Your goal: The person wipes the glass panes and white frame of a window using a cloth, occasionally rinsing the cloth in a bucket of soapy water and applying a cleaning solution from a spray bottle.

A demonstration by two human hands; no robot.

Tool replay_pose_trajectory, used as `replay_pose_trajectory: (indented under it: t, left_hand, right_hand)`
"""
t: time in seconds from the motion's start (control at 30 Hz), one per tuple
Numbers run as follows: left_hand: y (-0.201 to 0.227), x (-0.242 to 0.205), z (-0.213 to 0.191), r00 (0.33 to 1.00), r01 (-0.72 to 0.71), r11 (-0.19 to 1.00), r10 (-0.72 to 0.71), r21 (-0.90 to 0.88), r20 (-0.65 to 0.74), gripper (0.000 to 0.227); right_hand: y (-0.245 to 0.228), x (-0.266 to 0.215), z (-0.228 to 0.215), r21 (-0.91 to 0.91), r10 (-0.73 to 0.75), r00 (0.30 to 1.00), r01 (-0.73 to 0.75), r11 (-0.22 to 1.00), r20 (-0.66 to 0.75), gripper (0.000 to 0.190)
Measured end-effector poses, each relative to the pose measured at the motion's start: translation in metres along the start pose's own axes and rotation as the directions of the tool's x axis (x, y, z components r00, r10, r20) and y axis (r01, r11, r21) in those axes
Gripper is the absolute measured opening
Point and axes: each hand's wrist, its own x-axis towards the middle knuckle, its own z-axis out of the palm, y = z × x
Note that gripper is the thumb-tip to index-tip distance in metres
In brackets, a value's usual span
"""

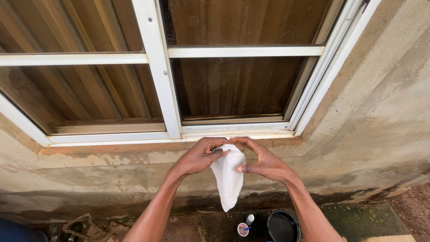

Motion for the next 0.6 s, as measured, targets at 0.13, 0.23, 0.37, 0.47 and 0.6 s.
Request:
replay_pose_trajectory:
  t: [0.13, 0.23, 0.37, 0.47, 0.6]
  left_hand:
    - [-0.008, 0.003, -0.013, 0.958, 0.285, 0.956, -0.286, 0.062, 0.010, 0.034]
    - [-0.016, 0.000, -0.023, 0.977, 0.214, 0.970, -0.214, -0.112, 0.008, 0.037]
    - [-0.025, 0.000, -0.030, 0.971, 0.229, 0.963, -0.235, -0.145, -0.031, 0.036]
    - [-0.027, 0.008, -0.031, 0.992, 0.089, 0.964, -0.108, -0.249, -0.063, 0.050]
    - [-0.040, 0.018, -0.001, 0.903, 0.224, 0.720, -0.406, -0.656, -0.137, 0.078]
  right_hand:
    - [0.026, -0.005, 0.003, 0.051, 0.381, 0.905, -0.397, 0.916, 0.189, 0.059]
    - [0.031, -0.011, -0.013, 0.022, 0.508, 0.843, -0.520, 0.854, 0.177, 0.046]
    - [0.020, -0.011, -0.029, 0.087, 0.527, 0.845, -0.534, 0.841, 0.089, 0.038]
    - [0.010, -0.005, -0.039, 0.353, 0.347, 0.936, -0.305, 0.884, -0.061, 0.044]
    - [0.012, -0.005, -0.006, 0.808, 0.557, 0.814, -0.211, 0.550, -0.167, 0.063]
